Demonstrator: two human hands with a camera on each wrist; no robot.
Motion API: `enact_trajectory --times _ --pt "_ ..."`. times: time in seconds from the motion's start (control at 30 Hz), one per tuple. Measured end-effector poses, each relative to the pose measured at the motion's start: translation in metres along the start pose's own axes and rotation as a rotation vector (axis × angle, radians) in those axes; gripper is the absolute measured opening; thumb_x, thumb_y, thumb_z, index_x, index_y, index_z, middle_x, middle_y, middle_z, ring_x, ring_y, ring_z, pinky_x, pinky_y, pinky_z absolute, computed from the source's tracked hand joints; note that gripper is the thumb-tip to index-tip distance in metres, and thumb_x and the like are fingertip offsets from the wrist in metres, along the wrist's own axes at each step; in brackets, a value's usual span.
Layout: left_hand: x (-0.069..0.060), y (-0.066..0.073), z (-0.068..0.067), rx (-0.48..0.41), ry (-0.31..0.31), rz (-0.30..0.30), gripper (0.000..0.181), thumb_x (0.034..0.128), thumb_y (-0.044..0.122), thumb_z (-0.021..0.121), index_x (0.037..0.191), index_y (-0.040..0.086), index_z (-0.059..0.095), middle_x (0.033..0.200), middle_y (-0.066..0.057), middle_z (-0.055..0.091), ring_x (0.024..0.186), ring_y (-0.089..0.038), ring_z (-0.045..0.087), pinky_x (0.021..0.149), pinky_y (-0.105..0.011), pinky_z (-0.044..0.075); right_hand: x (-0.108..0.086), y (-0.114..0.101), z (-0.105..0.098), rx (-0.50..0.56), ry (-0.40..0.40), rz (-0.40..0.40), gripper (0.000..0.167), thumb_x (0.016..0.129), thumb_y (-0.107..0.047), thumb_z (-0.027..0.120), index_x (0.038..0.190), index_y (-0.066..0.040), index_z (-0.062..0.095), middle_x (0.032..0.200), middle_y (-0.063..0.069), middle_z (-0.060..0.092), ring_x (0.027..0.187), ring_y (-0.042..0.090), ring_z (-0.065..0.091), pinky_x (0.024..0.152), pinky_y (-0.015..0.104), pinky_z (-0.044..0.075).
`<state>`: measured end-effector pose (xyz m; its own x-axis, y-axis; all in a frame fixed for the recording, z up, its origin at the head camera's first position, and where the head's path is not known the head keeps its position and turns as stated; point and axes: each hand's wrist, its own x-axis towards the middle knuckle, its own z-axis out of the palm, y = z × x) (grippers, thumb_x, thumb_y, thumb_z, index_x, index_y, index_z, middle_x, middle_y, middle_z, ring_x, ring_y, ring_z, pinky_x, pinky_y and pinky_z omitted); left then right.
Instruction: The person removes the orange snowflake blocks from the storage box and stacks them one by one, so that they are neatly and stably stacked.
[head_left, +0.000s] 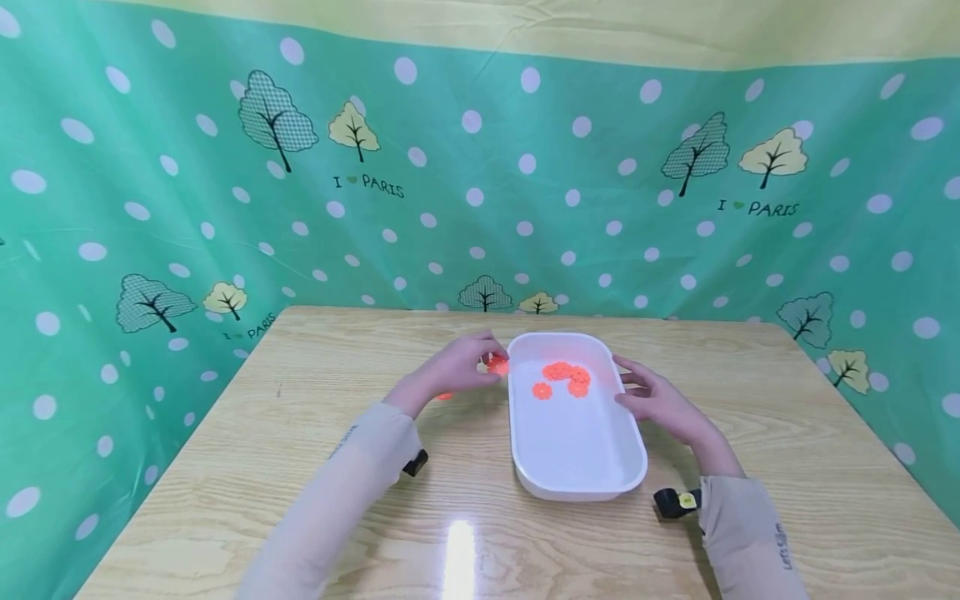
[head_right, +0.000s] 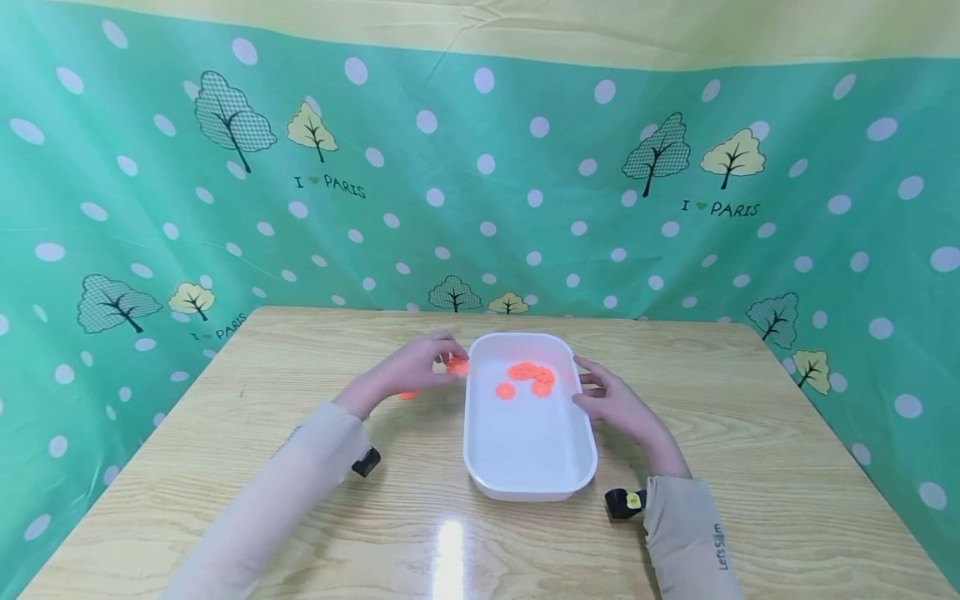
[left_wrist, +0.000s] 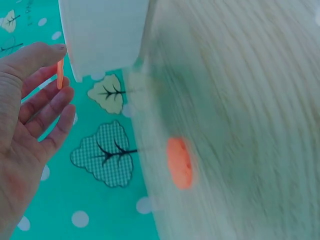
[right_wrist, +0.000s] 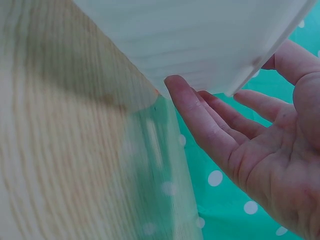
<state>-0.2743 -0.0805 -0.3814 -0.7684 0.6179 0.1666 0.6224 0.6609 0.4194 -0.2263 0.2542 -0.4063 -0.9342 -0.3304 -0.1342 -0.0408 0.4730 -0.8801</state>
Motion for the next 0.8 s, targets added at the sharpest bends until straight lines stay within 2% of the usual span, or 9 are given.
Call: enact_trajectory --times 0.23,0.5,0.73,0.8 --pt "-0.011 -0.01 -0.002 0.021 -0.007 -0.039 0.028 0.0791 0.024 0.066 0.105 0.013 0.064 0.098 0.004 0.058 0.089 -0.01 0.053 0.081 -0.025 0.046 0.0 0.0 0.0 -0.003 0.003 0.004 0.067 0.09 -0.023 0.055 0.146 -0.017 0.019 0.138 0.024 0.033 0.118 0.04 0.042 0.083 0.04 0.05" --pt "-0.026 -0.024 -0.001 0.009 -0.006 -0.052 0.027 0.0785 0.02 0.066 0.103 0.011 0.065 0.097 0.002 0.059 0.088 -0.012 0.054 0.079 -0.027 0.046 0.0 0.0 0.001 -0.007 0.003 0.004 0.067 0.089 -0.024 0.056 0.146 -0.017 0.019 0.138 0.023 0.034 0.118 0.039 0.043 0.084 0.04 0.05" --pt "-0.039 -0.035 0.0 -0.003 -0.015 -0.152 0.026 0.0798 0.022 0.065 0.105 0.015 0.065 0.098 0.004 0.057 0.088 -0.012 0.053 0.078 -0.027 0.045 0.0 0.0 0.0 -0.015 0.006 0.008 0.068 0.089 -0.024 0.056 0.146 -0.017 0.019 0.138 0.023 0.034 0.119 0.039 0.042 0.084 0.04 0.05" --pt "-0.043 -0.038 0.0 -0.004 -0.017 -0.158 0.026 0.0798 0.023 0.065 0.104 0.015 0.064 0.098 0.004 0.057 0.087 -0.013 0.052 0.077 -0.027 0.045 0.0 0.0 0.0 -0.017 0.007 0.009 0.068 0.089 -0.024 0.056 0.146 -0.017 0.019 0.138 0.023 0.034 0.119 0.039 0.042 0.084 0.041 0.049"
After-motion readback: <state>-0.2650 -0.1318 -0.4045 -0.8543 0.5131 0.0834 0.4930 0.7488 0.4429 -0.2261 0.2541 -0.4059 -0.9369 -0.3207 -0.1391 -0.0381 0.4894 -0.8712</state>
